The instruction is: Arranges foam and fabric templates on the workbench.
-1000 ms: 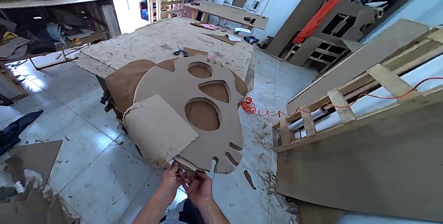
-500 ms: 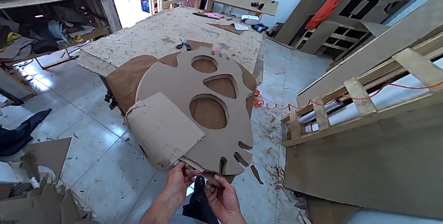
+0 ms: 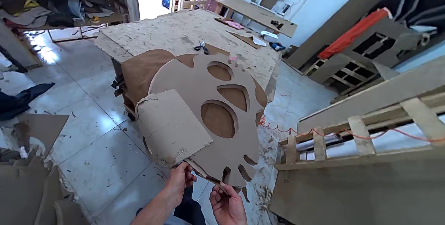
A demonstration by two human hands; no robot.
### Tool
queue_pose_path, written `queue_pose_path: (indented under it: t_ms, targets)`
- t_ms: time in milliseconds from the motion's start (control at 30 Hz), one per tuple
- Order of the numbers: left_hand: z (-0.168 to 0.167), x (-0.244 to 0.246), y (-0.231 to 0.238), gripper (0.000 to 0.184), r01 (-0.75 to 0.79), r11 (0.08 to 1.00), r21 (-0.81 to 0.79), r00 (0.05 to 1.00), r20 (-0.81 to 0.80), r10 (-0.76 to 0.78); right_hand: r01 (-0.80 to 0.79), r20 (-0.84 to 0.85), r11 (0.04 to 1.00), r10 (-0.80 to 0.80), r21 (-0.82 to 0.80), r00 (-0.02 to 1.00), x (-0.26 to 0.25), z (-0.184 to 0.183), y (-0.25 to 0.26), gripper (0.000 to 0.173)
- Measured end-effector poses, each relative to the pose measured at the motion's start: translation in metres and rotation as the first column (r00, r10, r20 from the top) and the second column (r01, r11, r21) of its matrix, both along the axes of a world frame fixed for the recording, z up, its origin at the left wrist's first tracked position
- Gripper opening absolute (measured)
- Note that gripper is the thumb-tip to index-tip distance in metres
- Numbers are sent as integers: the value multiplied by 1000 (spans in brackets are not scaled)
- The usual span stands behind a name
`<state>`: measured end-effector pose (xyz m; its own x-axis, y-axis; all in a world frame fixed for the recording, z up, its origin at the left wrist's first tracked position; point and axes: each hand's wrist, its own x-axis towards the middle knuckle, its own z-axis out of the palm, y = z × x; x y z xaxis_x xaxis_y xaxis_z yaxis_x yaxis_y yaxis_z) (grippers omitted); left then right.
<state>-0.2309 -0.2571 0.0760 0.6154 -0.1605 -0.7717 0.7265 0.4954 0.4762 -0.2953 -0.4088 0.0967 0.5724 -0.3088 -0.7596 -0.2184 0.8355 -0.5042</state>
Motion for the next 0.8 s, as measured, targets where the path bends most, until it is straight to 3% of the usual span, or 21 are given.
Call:
queue_pose_path:
  t_ms: [300, 567, 800]
  targets:
    - [-2, 1, 1, 30, -35, 996, -85, 999, 13, 36, -72, 77, 997, 74, -27, 994, -1, 5, -10, 39]
    - [-16, -4, 9, 30, 63, 994, 87, 985, 158, -76, -124, 60, 989, 129, -82, 990, -3, 2, -9, 39]
    - [-21, -8, 11, 26, -36, 983, -179, 991, 118, 57, -148, 56, 982, 155, -118, 986, -7, 6, -5, 40]
